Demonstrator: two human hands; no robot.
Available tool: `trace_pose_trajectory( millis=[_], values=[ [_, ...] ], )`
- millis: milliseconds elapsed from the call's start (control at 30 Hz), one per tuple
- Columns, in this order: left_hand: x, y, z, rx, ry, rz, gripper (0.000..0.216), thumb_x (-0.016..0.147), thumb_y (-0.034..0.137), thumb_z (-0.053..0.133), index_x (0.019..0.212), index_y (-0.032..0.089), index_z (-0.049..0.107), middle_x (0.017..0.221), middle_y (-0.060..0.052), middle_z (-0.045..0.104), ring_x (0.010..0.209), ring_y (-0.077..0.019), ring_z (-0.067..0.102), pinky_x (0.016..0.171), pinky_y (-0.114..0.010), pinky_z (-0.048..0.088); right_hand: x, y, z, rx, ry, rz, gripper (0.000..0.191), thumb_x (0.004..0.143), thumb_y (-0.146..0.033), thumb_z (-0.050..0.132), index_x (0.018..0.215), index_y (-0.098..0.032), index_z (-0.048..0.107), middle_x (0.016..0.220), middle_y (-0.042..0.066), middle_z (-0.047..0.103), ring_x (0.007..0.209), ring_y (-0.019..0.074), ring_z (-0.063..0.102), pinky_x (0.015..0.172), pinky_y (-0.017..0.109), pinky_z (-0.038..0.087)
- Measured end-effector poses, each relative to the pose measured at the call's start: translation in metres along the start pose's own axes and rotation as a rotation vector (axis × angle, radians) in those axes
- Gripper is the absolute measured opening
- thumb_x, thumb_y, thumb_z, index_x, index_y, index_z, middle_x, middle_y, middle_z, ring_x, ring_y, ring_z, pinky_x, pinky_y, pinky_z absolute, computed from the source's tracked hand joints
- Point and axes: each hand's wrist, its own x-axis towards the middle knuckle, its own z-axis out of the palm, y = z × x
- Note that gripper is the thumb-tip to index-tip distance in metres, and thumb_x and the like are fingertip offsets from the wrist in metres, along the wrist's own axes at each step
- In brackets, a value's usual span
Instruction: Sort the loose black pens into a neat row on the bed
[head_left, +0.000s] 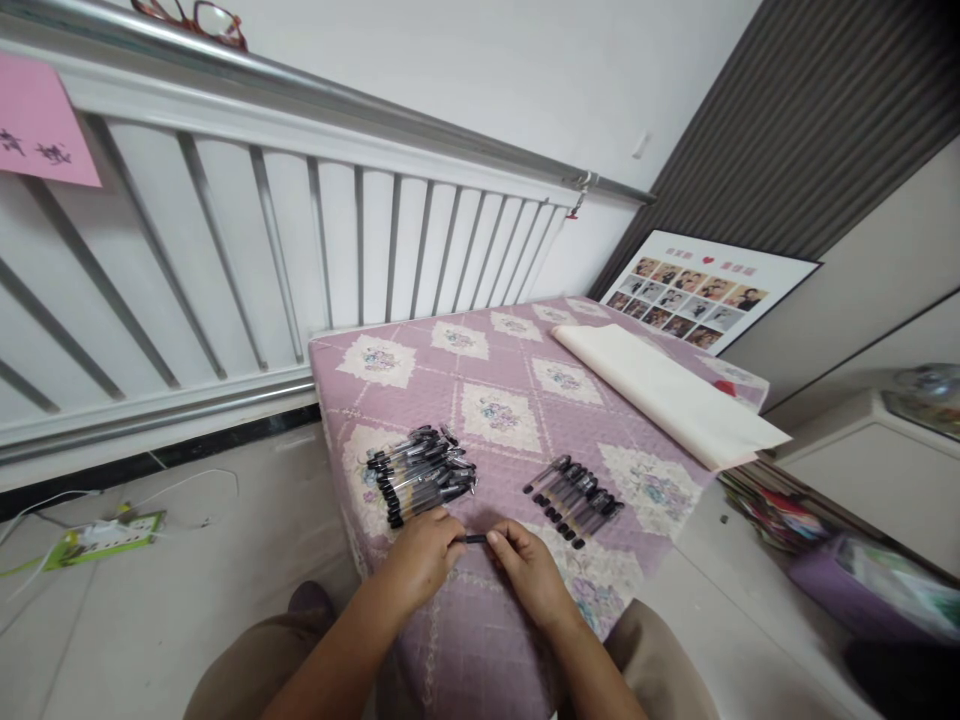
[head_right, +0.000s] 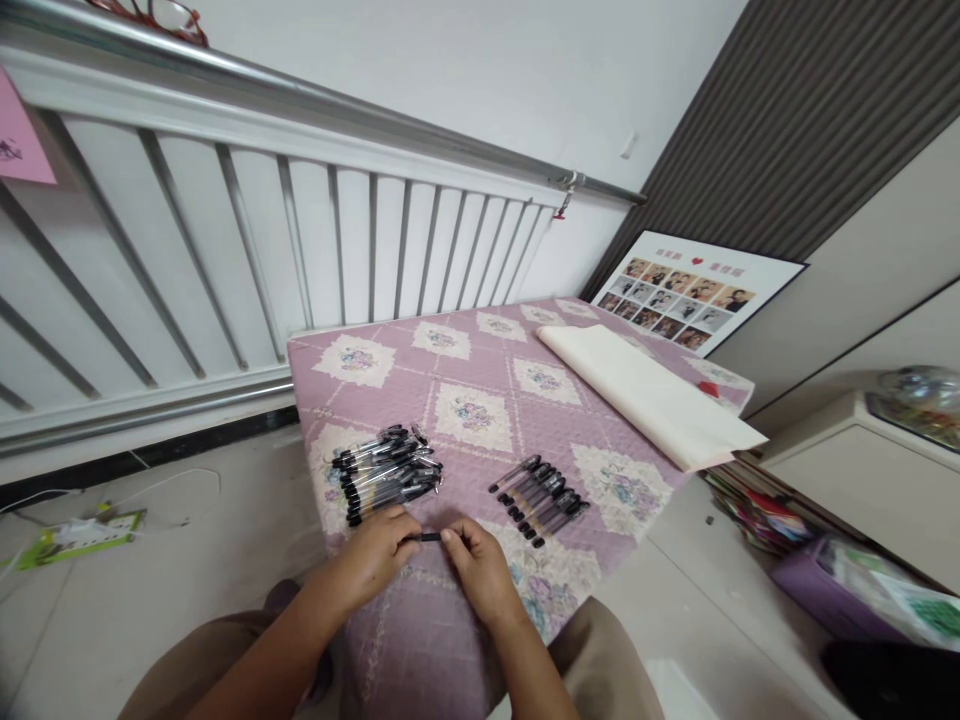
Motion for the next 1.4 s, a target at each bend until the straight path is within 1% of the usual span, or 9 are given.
trace_pose_trajectory(
  millis=[100,200,400,567,733,900,1100,1267,1400],
  values=[
    [-0.0003,0.0007,0.0,0.011,0.009,-0.006,0.016,0.082,0.019,0.051,0.084,0.019,0.066,0.087,-0.005,0.062,0.084,-0.0185,0.057,0.076,-0.028,0.041,0.0001,0.0013,0.0013,0.037,0.017,-0.002,0.027,0.086,-0.044,0.048,0.076,-0.02,0.057,0.062,-0.003,0.051,0.058,0.0127,0.045,0.057,0.024,0.037],
    [-0.0008,0.0013,-0.0001,0.023,0.01,-0.005,0.016,0.082,0.019,0.051,0.085,0.018,0.067,0.088,-0.005,0.062,0.085,-0.0188,0.057,0.076,-0.028,0.041,0.0,0.0014,0.0016,0.086,0.018,-0.039,0.022,0.081,-0.041,0.055,0.089,-0.02,0.059,0.074,-0.001,0.058,0.068,0.0146,0.052,0.065,0.025,0.041],
    [-0.001,0.0015,-0.0007,0.012,0.018,-0.004,0.016,0.083,0.02,0.051,0.086,0.019,0.067,0.089,-0.004,0.063,0.086,-0.0181,0.057,0.077,-0.027,0.041,-0.0001,-0.0036,0.0019,-0.028,0.027,0.004,0.029,0.083,-0.043,0.051,0.067,-0.02,0.054,0.061,-0.002,0.051,0.06,0.0138,0.047,0.06,0.025,0.039],
    [-0.0004,0.0008,-0.0005,0.035,0.012,-0.004,0.016,0.084,0.021,0.051,0.086,0.019,0.066,0.089,-0.004,0.063,0.086,-0.0185,0.057,0.076,-0.028,0.041,0.0014,-0.0035,0.0023,0.065,0.018,-0.03,0.022,0.078,-0.041,0.057,0.084,-0.02,0.058,0.074,-0.001,0.057,0.069,0.0156,0.052,0.066,0.026,0.042],
    [-0.0011,0.0021,-0.0014,0.043,-0.002,-0.006,0.017,0.085,0.021,0.049,0.085,0.019,0.066,0.088,-0.004,0.063,0.085,-0.018,0.057,0.075,-0.027,0.04,0.0025,-0.0035,0.0038,-0.012,0.045,0.02,0.032,0.081,-0.044,0.053,0.06,-0.02,0.051,0.056,-0.004,0.047,0.056,0.0128,0.044,0.056,0.024,0.037],
    [-0.0017,0.0029,-0.0018,0.038,0.001,-0.017,0.017,0.084,0.021,0.049,0.085,0.019,0.066,0.089,-0.004,0.063,0.086,-0.0185,0.057,0.076,-0.027,0.04,0.0018,-0.0046,0.0031,0.068,0.038,-0.019,0.024,0.078,-0.044,0.057,0.079,-0.02,0.058,0.068,-0.002,0.056,0.064,0.0143,0.05,0.061,0.025,0.041],
    [-0.0012,0.0029,-0.0015,0.043,0.014,-0.008,0.018,0.084,0.021,0.048,0.084,0.019,0.067,0.087,-0.004,0.063,0.084,-0.019,0.057,0.074,-0.028,0.041,0.0019,-0.0052,0.0039,-0.028,0.067,0.022,0.034,0.081,-0.047,0.052,0.06,-0.02,0.052,0.056,-0.003,0.048,0.056,0.0133,0.044,0.055,0.025,0.038],
    [-0.0013,0.0028,-0.0015,0.046,0.015,-0.006,0.016,0.084,0.021,0.05,0.085,0.019,0.066,0.088,-0.005,0.063,0.086,-0.0196,0.057,0.075,-0.028,0.041,0.0011,-0.0056,0.0034,0.038,0.03,-0.021,0.028,0.077,-0.048,0.057,0.084,-0.021,0.06,0.071,-0.001,0.058,0.066,0.0158,0.052,0.061,0.025,0.041],
    [-0.0021,0.0054,-0.003,0.041,0.002,0.0,0.018,0.084,0.02,0.049,0.083,0.019,0.066,0.088,-0.005,0.063,0.086,-0.019,0.057,0.076,-0.027,0.041,0.0015,-0.0067,0.0043,-0.048,0.037,0.0,0.032,0.08,-0.048,0.053,0.063,-0.021,0.052,0.06,-0.003,0.051,0.059,0.0143,0.047,0.057,0.025,0.038]
  ],
)
